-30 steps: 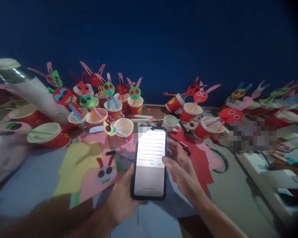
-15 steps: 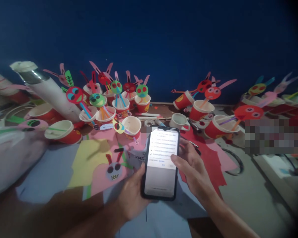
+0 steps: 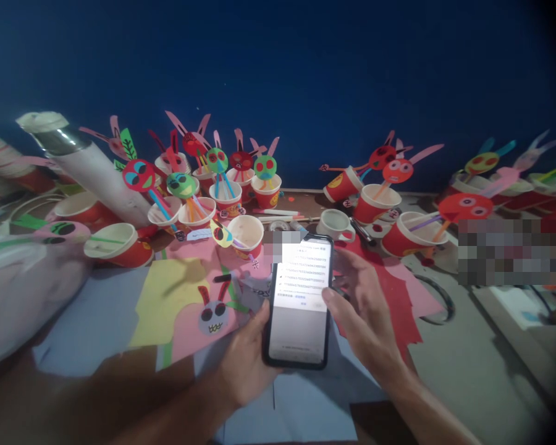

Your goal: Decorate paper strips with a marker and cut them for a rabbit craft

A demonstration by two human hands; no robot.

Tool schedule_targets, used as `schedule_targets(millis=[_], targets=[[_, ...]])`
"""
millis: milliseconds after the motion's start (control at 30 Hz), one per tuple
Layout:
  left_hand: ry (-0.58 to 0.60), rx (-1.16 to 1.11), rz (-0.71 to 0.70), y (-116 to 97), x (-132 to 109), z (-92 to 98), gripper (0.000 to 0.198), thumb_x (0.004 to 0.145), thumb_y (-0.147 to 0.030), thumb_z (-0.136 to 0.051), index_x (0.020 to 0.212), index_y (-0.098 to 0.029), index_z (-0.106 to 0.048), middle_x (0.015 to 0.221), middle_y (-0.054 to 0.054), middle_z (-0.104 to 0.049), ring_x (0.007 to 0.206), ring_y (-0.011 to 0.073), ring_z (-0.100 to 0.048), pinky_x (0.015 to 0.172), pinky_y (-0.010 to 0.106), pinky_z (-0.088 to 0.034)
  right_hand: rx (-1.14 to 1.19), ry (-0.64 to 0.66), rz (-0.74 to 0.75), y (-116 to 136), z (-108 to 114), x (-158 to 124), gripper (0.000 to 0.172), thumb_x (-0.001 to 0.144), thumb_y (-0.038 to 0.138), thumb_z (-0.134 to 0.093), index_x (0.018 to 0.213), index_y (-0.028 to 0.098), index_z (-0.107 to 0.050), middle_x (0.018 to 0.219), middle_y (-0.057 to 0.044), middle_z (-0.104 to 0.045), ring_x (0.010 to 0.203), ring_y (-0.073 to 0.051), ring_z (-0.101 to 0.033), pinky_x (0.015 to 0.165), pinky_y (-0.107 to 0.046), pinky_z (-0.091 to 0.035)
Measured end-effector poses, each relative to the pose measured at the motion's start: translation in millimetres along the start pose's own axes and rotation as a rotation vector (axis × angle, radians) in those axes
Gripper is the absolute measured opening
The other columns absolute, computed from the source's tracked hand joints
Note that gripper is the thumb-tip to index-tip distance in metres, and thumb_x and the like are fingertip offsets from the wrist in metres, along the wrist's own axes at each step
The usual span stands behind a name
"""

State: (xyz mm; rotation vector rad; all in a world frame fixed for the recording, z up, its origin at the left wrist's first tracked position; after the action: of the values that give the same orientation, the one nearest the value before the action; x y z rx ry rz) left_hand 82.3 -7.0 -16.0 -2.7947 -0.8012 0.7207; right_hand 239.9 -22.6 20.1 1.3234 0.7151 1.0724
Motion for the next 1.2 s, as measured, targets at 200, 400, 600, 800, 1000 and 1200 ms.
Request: schedule_targets(millis=[200, 400, 600, 800, 1000, 1200], targets=[[0.062, -0.019, -0.014, -4, -4, -11.4, 0.035, 0.093, -0.035, -0.045, 0.108, -0.014, -0.069, 0.103, 0.007, -0.072, 0.101, 0.0240, -0.063, 0.098, 0.034, -0.040, -0.478, 0.056, 0.757, 17, 3, -21, 0.035, 0.073, 0.030, -0.064, 0.106, 0.028, -0.053, 0.124, -0.004, -0.061, 0.114, -0.032, -0.047, 0.094, -0.048, -0.032], [0.080, -0.030, -0.039, -6, -4, -10.0, 0.037, 0.095, -0.036, -0.042, 0.111, -0.015, -0.068, 0.102, 0.006, -0.072, 0.104, 0.0222, -0.062, 0.099, 0.032, -0.040, -0.772, 0.214, 0.898, 17, -1, -30, 0.036, 0.072, 0.055, -0.064, 0.088, 0.025, -0.052, 0.118, -0.003, -0.068, 0.103, -0.031, -0.056, 0.089, -0.044, -0.025], [0.089, -0.063, -0.033, -6, -3, -10.8, 0.034, 0.092, -0.036, -0.047, 0.110, -0.017, -0.068, 0.109, 0.005, -0.070, 0.101, 0.0223, -0.063, 0.092, 0.032, -0.045, -0.802, 0.189, 0.889, 16, 5, -25, 0.042, 0.073, 0.064, -0.059, 0.086, 0.025, -0.051, 0.115, -0.004, -0.069, 0.101, -0.033, -0.058, 0.087, -0.046, -0.026], [0.060, -0.062, -0.022, -6, -3, -13.6, 0.033, 0.091, -0.036, -0.049, 0.108, -0.016, -0.069, 0.104, 0.005, -0.072, 0.097, 0.0209, -0.065, 0.091, 0.030, -0.045, -0.827, 0.218, 0.889, 14, 1, -23, 0.040, 0.075, 0.063, -0.057, 0.086, 0.025, -0.049, 0.118, -0.004, -0.068, 0.103, -0.033, -0.056, 0.085, -0.046, -0.027], [0.156, -0.082, 0.014, -4, -2, -15.9, 0.034, 0.089, -0.037, -0.053, 0.108, -0.014, -0.069, 0.102, 0.006, -0.072, 0.094, 0.0219, -0.066, 0.090, 0.029, -0.045, -0.827, 0.244, 0.904, 13, -1, -25, 0.041, 0.079, 0.064, -0.051, 0.087, 0.024, -0.049, 0.120, -0.006, -0.066, 0.107, -0.034, -0.052, 0.087, -0.048, -0.026], [0.151, -0.083, 0.006, -1, -2, -8.8, 0.043, 0.094, -0.039, -0.042, 0.117, -0.011, -0.063, 0.108, 0.009, -0.070, 0.104, 0.0243, -0.062, 0.098, 0.033, -0.038, -0.814, 0.237, 0.914, 16, -5, -25, 0.040, 0.082, 0.065, -0.046, 0.088, 0.025, -0.051, 0.119, -0.005, -0.067, 0.109, -0.032, -0.050, 0.086, -0.046, -0.028]])
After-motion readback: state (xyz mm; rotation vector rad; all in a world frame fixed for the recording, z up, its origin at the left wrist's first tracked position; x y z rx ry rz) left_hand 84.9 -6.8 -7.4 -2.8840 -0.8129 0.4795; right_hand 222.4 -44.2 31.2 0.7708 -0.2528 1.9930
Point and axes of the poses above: each hand's wrist, its own x-axis towards the middle knuckle, its own z-axis out of the back of the hand, y = z × x, the point moved 3 cm from there along x, towards the middle knuckle
